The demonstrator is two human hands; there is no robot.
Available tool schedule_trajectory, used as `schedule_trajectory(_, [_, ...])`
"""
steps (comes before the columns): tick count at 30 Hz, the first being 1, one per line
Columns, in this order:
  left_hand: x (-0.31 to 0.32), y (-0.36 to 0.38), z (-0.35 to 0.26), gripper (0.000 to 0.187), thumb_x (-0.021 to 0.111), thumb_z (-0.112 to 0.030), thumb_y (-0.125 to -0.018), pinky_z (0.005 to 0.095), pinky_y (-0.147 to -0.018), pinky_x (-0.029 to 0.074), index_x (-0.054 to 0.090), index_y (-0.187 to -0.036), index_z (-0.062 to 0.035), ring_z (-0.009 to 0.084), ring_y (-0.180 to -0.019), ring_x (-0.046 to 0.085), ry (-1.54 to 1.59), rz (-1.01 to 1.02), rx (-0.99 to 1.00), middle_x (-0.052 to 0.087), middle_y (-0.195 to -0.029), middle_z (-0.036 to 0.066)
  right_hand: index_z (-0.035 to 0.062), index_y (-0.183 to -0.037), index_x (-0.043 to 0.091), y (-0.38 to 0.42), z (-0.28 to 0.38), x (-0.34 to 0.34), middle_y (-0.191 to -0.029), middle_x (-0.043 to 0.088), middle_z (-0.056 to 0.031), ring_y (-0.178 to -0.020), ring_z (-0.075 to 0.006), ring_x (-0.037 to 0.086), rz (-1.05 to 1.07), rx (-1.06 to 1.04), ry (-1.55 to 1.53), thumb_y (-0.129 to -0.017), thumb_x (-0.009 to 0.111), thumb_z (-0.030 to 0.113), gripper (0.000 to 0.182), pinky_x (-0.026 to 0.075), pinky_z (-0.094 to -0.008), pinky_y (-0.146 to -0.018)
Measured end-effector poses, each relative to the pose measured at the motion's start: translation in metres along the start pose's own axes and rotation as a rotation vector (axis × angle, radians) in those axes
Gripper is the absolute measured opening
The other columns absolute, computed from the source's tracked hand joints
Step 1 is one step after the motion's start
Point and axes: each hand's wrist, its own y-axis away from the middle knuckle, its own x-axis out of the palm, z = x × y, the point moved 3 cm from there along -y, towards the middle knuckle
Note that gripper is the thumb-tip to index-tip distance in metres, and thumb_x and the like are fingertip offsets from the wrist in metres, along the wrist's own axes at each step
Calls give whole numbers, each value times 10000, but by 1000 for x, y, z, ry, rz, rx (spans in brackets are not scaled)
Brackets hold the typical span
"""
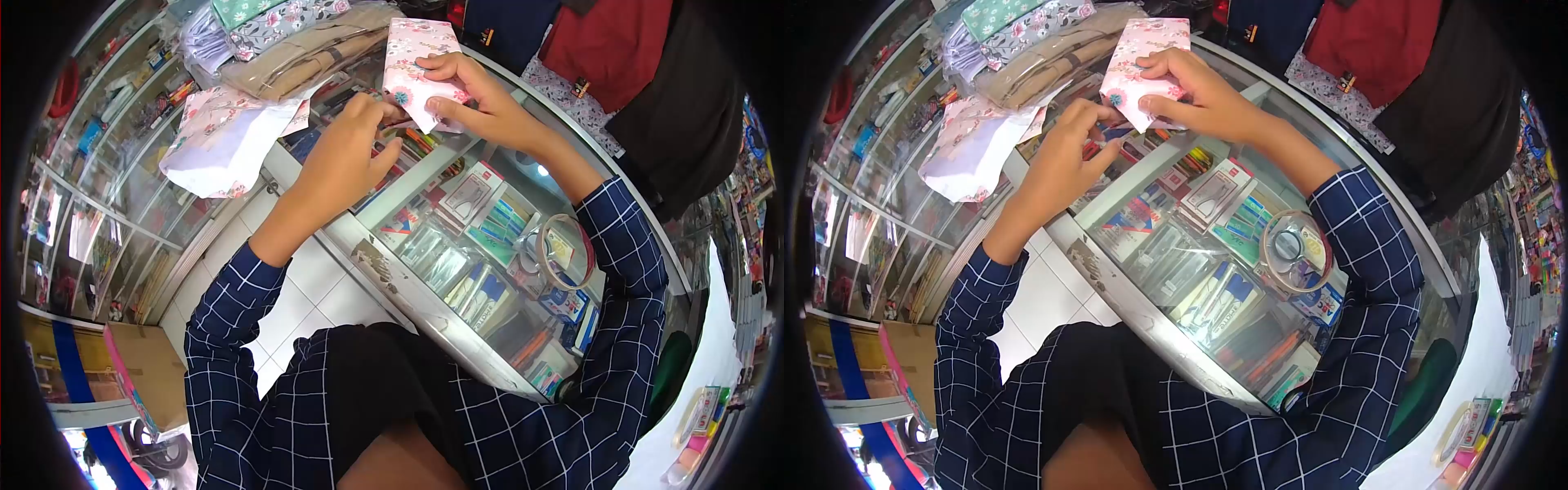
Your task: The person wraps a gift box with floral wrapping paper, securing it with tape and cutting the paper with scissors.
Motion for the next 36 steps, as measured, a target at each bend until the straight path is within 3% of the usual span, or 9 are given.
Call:
schedule_trajectory(2, [0,2,-2,273,630,-135,-851,320,-741,450,590,-1101,-32,225,-830,548,-12,63,-5,517,-966,101,16,-1137,522,0,0,0,-1281,518,-185,-1196,-266,473,-5,-17,-2,-876,660,253,378,347,-360,-1008])
schedule_trajectory(8, [-2,1,-4,171,613,-141,-861,321,-719,452,655,-996,-46,232,-809,563,-2,92,24,544,-891,102,25,-1136,523,1,-3,2,-1264,533,-161,-1189,-262,481,-9,14,4,-879,657,225,352,357,-362,-1006])
schedule_trajectory(11, [1,1,-4,147,647,-113,-812,378,-754,473,667,-930,-28,306,-849,577,-63,28,105,570,-883,136,24,-1125,524,1,1,1,-1251,542,-147,-1180,-274,486,-22,16,88,-875,658,204,336,361,-364,-1004])
schedule_trajectory(17, [1,-9,5,230,731,-203,-774,340,-684,467,671,-950,-67,251,-759,571,106,94,30,549,-816,93,13,-1151,502,0,2,1,-1289,501,-135,-1210,-251,476,14,-66,222,-887,637,144,324,344,-336,-1021])
schedule_trajectory(20, [5,-13,6,215,744,-196,-748,344,-700,456,661,-898,-66,234,-789,558,-161,-21,279,561,-871,64,18,-1113,485,-1,2,2,-1223,540,-152,-1160,-318,482,-19,-120,272,-857,664,199,361,373,-382,-991])
schedule_trajectory(23, [2,-18,-10,136,698,-185,-765,338,-758,443,643,-801,-66,212,-910,547,-457,-116,386,541,-911,43,20,-1120,481,0,3,2,-1248,517,-153,-1169,-323,465,-7,-112,257,-856,653,180,353,363,-389,-997])
schedule_trajectory(26, [3,-21,-7,170,730,-169,-743,357,-772,434,618,-818,-66,246,-894,522,-446,-206,389,532,-1053,52,20,-1160,477,1,1,1,-1265,497,-151,-1171,-318,451,20,-148,243,-850,636,140,369,350,-393,-1005])
schedule_trajectory(29, [3,-22,-10,174,735,-166,-736,372,-762,437,611,-808,-68,262,-911,520,-476,-267,421,520,-1053,84,19,-1199,473,1,2,-1,-1269,489,-149,-1164,-314,448,60,-39,127,-849,611,119,389,340,-392,-1011])
schedule_trajectory(36, [2,-24,0,174,722,-141,-723,388,-833,437,599,-802,-47,267,-968,509,-263,-204,357,521,-1059,83,15,-1216,486,2,4,4,-1265,494,-154,-1154,-322,459,36,-126,269,-819,659,193,468,358,-398,-995])
